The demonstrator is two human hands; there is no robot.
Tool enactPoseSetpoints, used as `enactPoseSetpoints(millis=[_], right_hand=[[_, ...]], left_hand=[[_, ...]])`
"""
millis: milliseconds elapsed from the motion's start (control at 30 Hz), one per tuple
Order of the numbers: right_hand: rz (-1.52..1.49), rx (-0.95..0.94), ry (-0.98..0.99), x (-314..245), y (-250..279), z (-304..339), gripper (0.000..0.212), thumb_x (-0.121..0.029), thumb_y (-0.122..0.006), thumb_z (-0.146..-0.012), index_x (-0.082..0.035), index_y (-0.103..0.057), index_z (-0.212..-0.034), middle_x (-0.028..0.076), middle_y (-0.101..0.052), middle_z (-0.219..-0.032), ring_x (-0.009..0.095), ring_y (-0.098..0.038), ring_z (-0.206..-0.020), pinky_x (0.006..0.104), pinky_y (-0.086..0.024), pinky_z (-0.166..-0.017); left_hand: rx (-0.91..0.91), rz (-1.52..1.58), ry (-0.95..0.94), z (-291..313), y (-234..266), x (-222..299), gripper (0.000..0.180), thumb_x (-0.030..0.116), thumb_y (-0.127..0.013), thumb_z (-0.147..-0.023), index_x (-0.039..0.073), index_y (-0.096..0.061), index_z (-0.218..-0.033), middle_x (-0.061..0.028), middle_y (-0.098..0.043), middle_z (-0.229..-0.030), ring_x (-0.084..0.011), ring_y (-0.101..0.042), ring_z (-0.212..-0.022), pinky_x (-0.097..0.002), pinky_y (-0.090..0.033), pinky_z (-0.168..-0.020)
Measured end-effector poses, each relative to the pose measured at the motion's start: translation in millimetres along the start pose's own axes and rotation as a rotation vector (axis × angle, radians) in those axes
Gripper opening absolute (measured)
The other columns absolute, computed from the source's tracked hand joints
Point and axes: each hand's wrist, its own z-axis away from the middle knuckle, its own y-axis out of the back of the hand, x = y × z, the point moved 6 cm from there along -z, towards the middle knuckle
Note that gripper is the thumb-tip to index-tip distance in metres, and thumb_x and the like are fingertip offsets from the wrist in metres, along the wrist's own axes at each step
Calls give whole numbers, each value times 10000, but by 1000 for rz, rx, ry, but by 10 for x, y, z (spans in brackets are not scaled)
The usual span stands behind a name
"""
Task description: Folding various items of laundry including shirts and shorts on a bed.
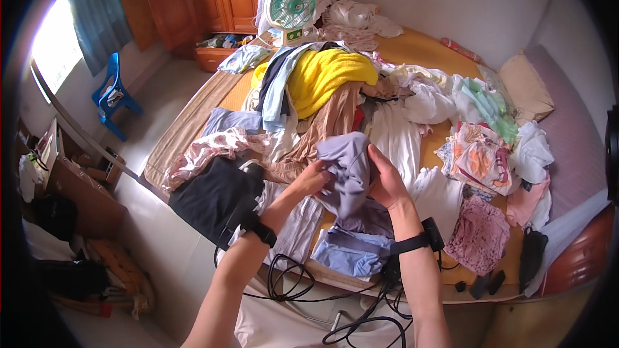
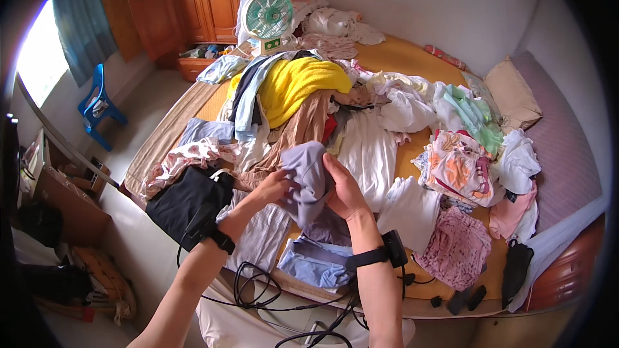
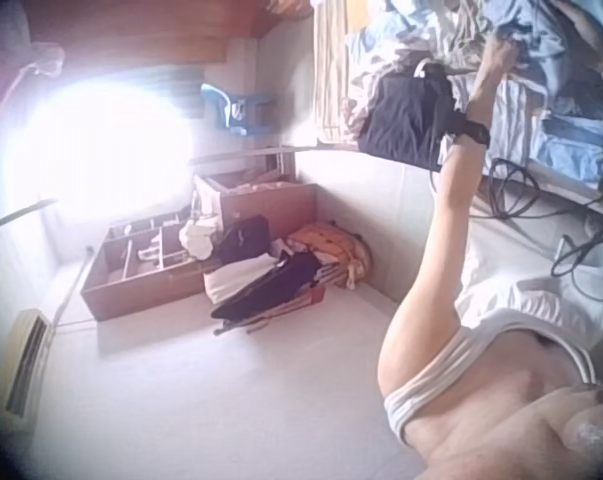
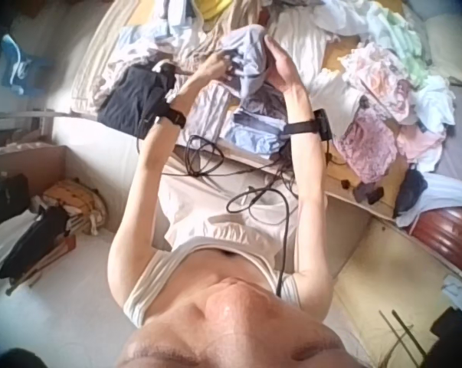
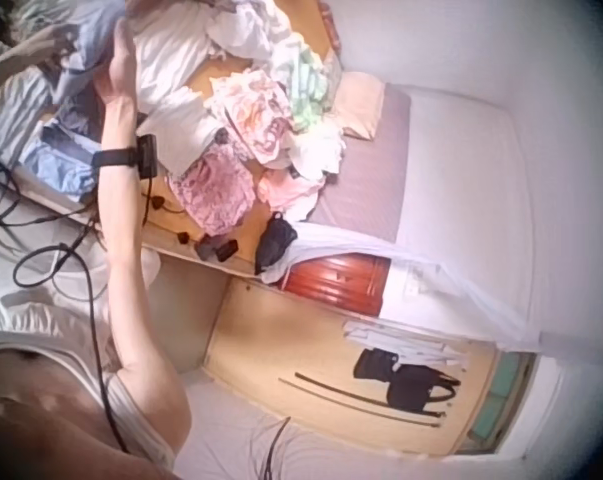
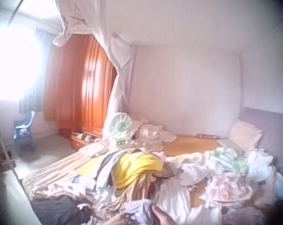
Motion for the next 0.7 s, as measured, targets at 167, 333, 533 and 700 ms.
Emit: enactPoseSetpoints(millis=[167,333,533,700], right_hand=[[94,-134,-39,-112,-130,197,391,-320,-494,-906,-53,-481,-1192,37,-588,-1029,129,-579,-905,289,-476,-792],[-30,-120,61,-248,-138,320,418,-101,-504,-865,-46,-420,-1270,66,-543,-1147,166,-524,-1041,317,-400,-922],[77,-7,226,-469,191,389,430,-16,-463,-832,-35,-429,-1260,59,-550,-1143,169,-522,-1051,310,-388,-931],[556,259,64,-230,725,467,384,-103,-517,-850,-41,-473,-1226,69,-579,-1079,149,-551,-974,269,-432,-825]], left_hand=[[-80,-6,10,267,-265,260,759,65,-650,-728,87,-221,-1354,-130,-472,-1225,-178,-590,-863,-300,-501,-771],[-219,-162,-316,373,-496,470,848,162,-771,-631,-10,-282,-1302,-145,-543,-1107,-196,-548,-956,-302,-459,-820],[-145,89,3,600,-208,470,328,229,-457,-903,27,-517,-1155,-58,-622,-967,-131,-596,-894,-290,-497,-749],[-107,634,-5,745,-108,749,293,223,-393,-923,38,-549,-1089,-66,-633,-974,-176,-619,-892,-321,-512,-741]])
